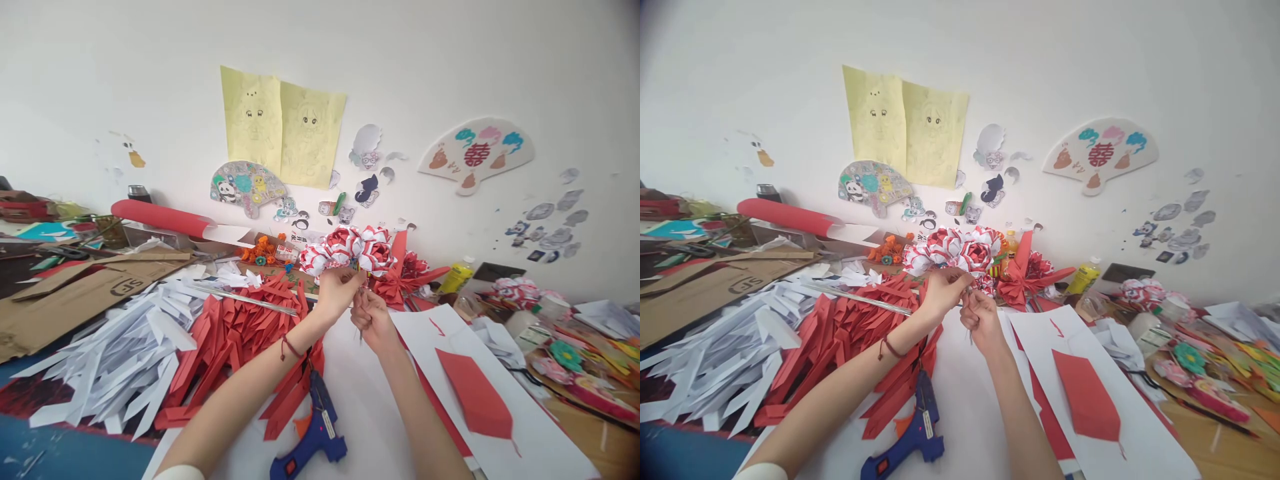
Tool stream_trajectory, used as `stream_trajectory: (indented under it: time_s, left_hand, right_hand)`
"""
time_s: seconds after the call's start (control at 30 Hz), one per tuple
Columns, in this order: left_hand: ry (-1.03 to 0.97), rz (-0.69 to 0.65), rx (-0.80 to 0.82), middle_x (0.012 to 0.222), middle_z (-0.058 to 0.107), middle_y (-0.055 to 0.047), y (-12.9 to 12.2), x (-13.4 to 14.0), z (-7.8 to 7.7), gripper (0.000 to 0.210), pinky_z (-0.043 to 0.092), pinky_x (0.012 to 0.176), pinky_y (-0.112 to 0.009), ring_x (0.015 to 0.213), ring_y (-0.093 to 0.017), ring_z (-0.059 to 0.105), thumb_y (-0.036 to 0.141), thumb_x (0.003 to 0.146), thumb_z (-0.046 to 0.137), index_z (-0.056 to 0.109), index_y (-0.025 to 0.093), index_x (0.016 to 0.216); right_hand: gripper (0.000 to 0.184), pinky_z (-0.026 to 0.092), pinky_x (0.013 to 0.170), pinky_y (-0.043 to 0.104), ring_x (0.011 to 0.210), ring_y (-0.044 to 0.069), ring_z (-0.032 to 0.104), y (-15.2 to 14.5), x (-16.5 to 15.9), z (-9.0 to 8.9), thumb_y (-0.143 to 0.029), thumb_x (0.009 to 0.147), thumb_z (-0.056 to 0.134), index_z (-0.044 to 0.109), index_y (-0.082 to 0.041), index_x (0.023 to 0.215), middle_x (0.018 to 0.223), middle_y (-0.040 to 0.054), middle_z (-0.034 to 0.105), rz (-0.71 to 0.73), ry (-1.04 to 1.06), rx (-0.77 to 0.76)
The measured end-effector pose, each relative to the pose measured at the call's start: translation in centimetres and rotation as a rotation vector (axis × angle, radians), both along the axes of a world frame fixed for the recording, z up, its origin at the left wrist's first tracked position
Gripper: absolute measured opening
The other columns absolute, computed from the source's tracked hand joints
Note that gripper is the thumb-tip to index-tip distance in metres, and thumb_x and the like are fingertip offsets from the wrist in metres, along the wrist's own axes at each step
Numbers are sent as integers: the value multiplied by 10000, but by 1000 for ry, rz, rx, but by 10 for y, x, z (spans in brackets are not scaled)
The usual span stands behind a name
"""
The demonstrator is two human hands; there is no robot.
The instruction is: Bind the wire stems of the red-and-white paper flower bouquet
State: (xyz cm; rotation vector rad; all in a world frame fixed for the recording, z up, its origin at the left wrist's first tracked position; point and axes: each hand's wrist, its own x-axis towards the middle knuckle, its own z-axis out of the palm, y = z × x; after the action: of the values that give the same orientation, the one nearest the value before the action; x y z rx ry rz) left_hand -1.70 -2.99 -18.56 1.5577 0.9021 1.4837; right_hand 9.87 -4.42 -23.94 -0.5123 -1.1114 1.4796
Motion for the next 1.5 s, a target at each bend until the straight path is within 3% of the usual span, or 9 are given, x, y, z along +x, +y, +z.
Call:
stream_trajectory:
  time_s: [0.4,0.53,0.6,0.67,0.77,0.9,1.0,1.17,1.5]
  left_hand:
    - [-91,-71,-66,409,462,50,-4,3,2,365,286,428,-215,394,-79,408,449,797,597,550,169,568]
    - [-65,-105,-69,425,460,59,5,-1,-2,388,285,433,-215,401,-80,394,508,786,619,538,174,606]
    - [59,-93,-30,440,479,55,8,-5,-2,395,288,445,-223,403,-88,395,538,805,600,564,176,650]
    - [238,-12,50,456,495,37,8,-9,1,420,289,481,-235,428,-100,408,542,824,592,565,176,618]
    - [485,232,228,533,550,0,1,-14,7,418,286,543,-252,502,-125,459,499,868,577,565,173,607]
    - [668,444,418,703,622,-19,-7,-14,12,237,292,569,-254,590,-154,534,391,945,498,594,174,948]
    - [628,422,491,684,590,-7,-7,-12,9,173,286,562,-248,569,-138,498,281,957,457,564,177,869]
    - [451,363,619,613,490,14,-2,-12,-2,257,237,540,-251,536,-114,395,156,919,416,460,191,668]
    - [246,293,543,526,492,40,-3,-5,-7,297,316,519,-198,479,-73,417,186,904,453,460,176,608]
  right_hand:
    - [380,93,401,177,414,22,113,-4,-3,6,-475,782,712,520,-154,716,498,-77,178,-52,-59,48]
    - [386,94,412,175,437,19,126,-5,-4,7,-482,800,694,516,-145,743,535,-72,191,-123,-118,13]
    - [414,93,414,176,441,17,133,-5,-4,8,-491,770,720,499,-144,727,542,-71,201,-157,-118,-10]
    - [424,93,418,177,446,15,142,-3,-3,8,-486,751,738,495,-141,717,549,-70,202,-195,-110,-18]
    - [409,85,424,183,454,18,148,0,-1,6,-490,769,721,511,-140,734,563,-66,199,-257,-113,4]
    - [478,77,430,194,461,21,142,1,-6,2,-509,752,730,425,-150,671,578,-66,163,-341,-110,40]
    - [509,88,433,197,461,23,161,1,-13,-1,-523,737,735,391,-157,656,583,-64,166,-379,-111,56]
    - [472,93,429,199,448,24,174,2,-22,-6,-547,735,715,464,-149,689,554,-64,215,-397,-142,66]
    - [397,160,437,204,472,42,240,5,-26,-15,-499,810,652,540,-123,744,556,-43,312,-536,-147,170]
